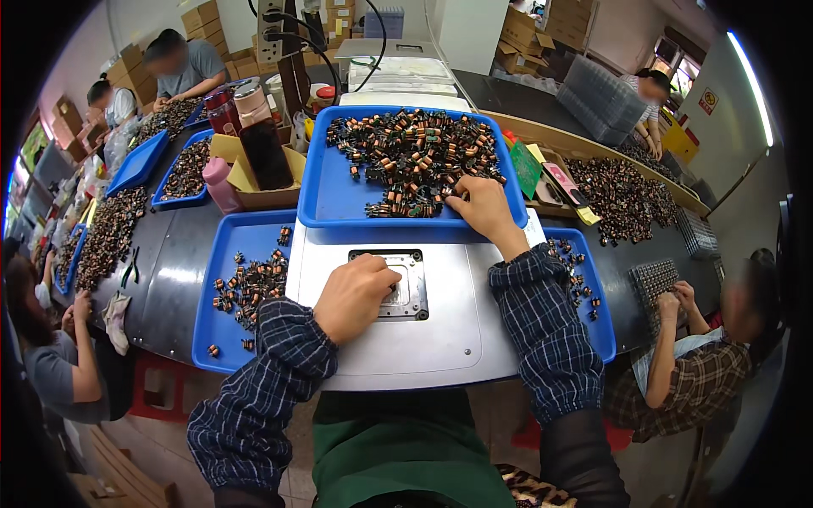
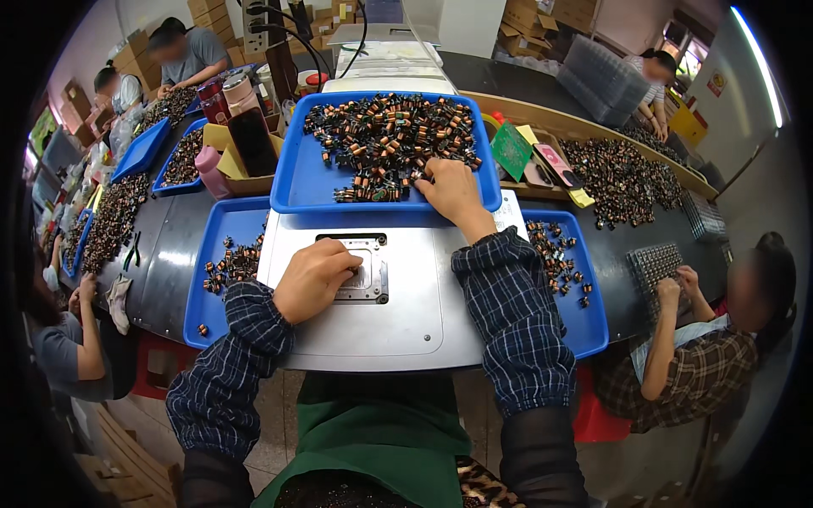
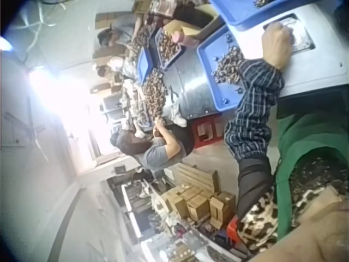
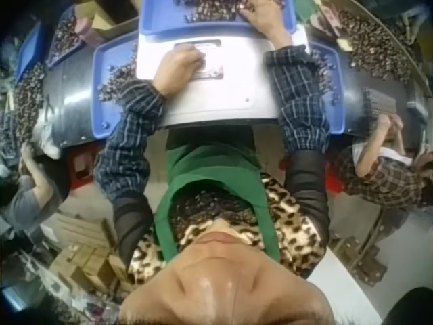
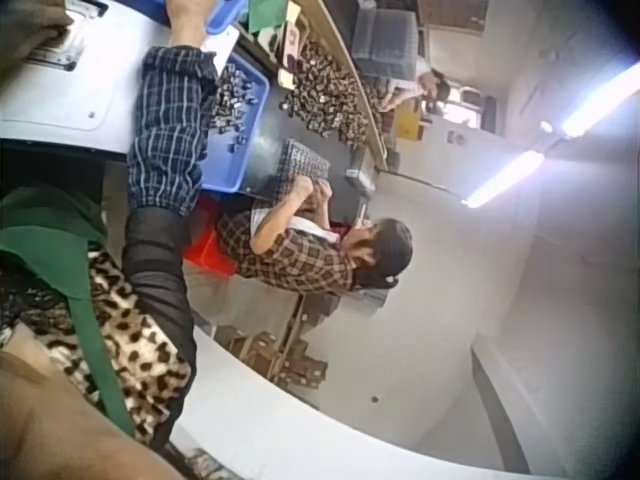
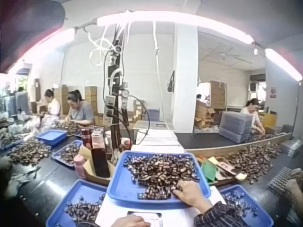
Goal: The person repeatedly takes electronic components from a tray, inserts them into a machine fixture by hand, and places the components into an adjacent tray.
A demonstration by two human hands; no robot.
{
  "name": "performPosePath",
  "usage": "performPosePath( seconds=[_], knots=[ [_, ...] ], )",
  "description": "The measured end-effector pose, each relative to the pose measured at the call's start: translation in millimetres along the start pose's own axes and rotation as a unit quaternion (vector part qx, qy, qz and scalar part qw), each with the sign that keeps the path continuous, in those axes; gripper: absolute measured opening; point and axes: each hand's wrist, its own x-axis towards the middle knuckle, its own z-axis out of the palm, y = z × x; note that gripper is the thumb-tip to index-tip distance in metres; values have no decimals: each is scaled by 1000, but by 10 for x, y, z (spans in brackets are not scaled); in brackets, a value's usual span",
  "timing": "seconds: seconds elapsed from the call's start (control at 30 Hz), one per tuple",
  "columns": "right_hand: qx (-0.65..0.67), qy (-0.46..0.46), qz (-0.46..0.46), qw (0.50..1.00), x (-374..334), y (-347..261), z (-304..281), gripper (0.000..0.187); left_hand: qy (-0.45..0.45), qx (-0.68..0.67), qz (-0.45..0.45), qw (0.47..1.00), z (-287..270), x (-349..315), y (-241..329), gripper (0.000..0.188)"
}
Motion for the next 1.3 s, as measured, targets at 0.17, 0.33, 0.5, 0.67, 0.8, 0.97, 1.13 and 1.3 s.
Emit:
performPosePath(
  seconds=[0.17, 0.33, 0.5, 0.67, 0.8, 0.97, 1.13, 1.3],
  knots=[
    [5, 68, -22, 997, 3, 68, 36, 14, -12, 31, -14, 999, 7, -6, 38, 16],
    [112, 61, -30, 991, -55, 91, 17, 15, 123, -58, -73, 988, -205, -155, 6, 16],
    [63, 42, -80, 994, -56, 80, -20, 24, 235, 120, -144, 954, -465, -288, -281, 16],
    [-73, -13, -3, 997, -26, -180, -121, 23, 190, 17, -78, 979, -311, 127, -391, 15],
    [-70, 1, 25, 997, -13, -216, -60, 21, 148, 79, -55, 984, -54, 503, -564, 19],
    [9, 41, 41, 998, -9, 168, -78, 16, 64, 62, -164, 982, -36, 654, -586, 22],
    [128, 115, -23, 985, -98, 213, -122, 17, 53, -75, -182, 979, -111, 636, -647, 18],
    [364, -125, -68, 921, -323, -426, -185, 14, 96, -57, -178, 978, -138, 573, -623, 15]
  ],
)
